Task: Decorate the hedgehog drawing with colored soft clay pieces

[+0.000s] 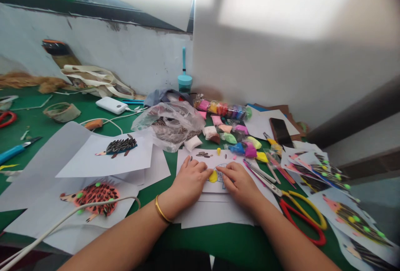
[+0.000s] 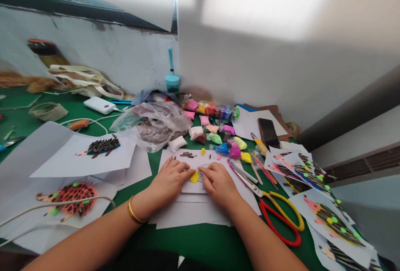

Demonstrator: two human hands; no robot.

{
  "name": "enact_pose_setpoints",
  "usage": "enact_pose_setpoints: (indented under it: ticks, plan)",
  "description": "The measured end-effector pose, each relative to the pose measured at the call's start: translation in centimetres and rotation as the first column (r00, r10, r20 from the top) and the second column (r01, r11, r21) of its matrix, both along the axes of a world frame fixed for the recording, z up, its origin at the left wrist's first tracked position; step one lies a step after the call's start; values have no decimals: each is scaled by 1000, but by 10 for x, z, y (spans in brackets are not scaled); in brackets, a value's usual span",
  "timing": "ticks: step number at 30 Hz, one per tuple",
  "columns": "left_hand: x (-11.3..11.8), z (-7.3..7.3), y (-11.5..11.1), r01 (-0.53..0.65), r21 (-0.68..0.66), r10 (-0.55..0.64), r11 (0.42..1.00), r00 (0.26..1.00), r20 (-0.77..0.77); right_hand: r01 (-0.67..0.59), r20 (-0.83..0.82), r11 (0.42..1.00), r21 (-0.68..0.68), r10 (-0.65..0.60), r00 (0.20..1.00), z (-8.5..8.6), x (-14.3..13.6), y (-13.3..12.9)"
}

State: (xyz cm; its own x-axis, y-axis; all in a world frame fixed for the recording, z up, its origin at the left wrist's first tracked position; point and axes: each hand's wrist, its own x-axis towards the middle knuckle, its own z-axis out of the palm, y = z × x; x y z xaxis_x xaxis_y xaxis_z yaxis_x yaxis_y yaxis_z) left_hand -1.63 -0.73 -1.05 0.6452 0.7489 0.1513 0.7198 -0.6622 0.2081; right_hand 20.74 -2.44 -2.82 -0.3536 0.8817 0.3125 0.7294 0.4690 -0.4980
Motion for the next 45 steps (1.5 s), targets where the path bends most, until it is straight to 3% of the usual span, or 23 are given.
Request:
enact_pose_setpoints:
  ticks: [21,30,45]
  plan:
    - [-4,-2,5,7,-30,-6,1000,1000,28,-127,203,989,72,110,973,12,0,-9]
    - [-4,1,4,8,-49,-7,999,1000,18,-121,121,991,52,114,986,14,12,-5]
    - [-5,-1,5,10,-58,-8,998,999,31,-164,183,986,26,157,970,16,7,-9]
